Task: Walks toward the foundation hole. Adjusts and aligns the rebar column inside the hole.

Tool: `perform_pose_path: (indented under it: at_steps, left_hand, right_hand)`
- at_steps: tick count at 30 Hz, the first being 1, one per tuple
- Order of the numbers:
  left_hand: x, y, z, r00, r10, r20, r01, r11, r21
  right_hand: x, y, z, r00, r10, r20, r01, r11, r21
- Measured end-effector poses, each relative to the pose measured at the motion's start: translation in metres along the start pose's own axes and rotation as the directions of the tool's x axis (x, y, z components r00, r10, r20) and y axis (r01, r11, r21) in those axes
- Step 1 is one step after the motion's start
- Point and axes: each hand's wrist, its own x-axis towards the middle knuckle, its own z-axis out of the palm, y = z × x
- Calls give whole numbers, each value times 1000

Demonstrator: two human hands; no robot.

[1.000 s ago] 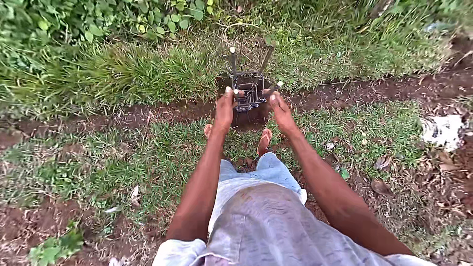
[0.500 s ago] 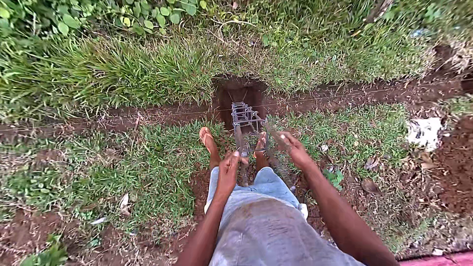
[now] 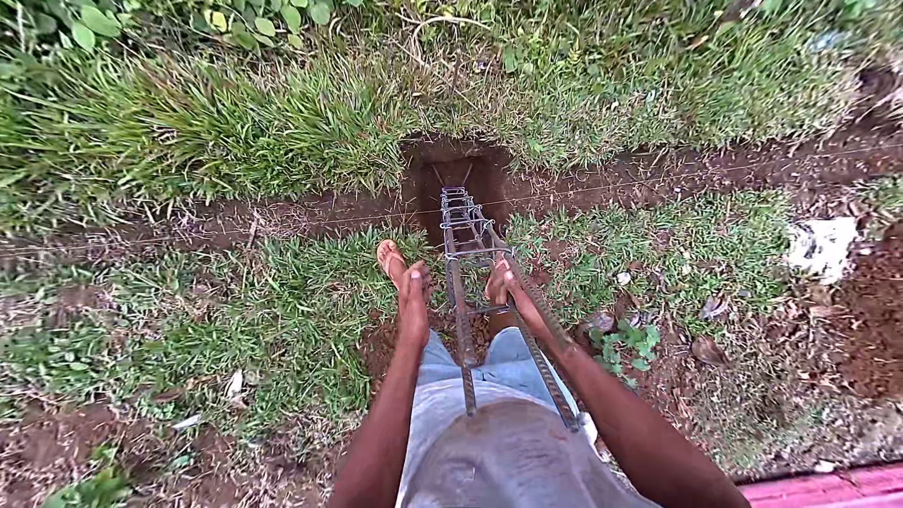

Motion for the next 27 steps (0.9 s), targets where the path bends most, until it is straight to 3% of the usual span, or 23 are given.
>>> perform_pose_path:
  at_steps: [3, 5, 9, 14, 18, 22, 27]
  left_hand:
    - [14, -9, 25, 984, -62, 166, 64, 998, -7]
    - [2, -11, 42, 980, -82, 184, 88, 996, -28]
    - [22, -44, 34, 982, -182, -45, 172, 969, -176]
    - [102, -63, -7, 965, -228, -127, 209, 967, -147]
    - [170, -68, -26, 960, -267, -87, 255, 959, -123]
    - [253, -106, -20, 964, -267, -16, 265, 961, -85]
    - [319, -132, 4, 950, -306, 54, 309, 916, -257]
  right_hand:
    - [-7, 6, -4, 1000, 2, 27, -4, 998, 64]
    - [-19, 10, -6, 1000, -1, 21, -1, 996, 93]
    - [-33, 19, -11, 999, 40, -10, -39, 996, 86]
    - [-23, -15, 13, 980, 125, -155, -131, 991, -32]
    - [-11, -22, 11, 985, 49, -167, -64, 994, -88]
    - [-2, -11, 3, 987, -50, -154, 53, 999, 14]
    - [-10, -3, 12, 985, -70, -157, 76, 997, 27]
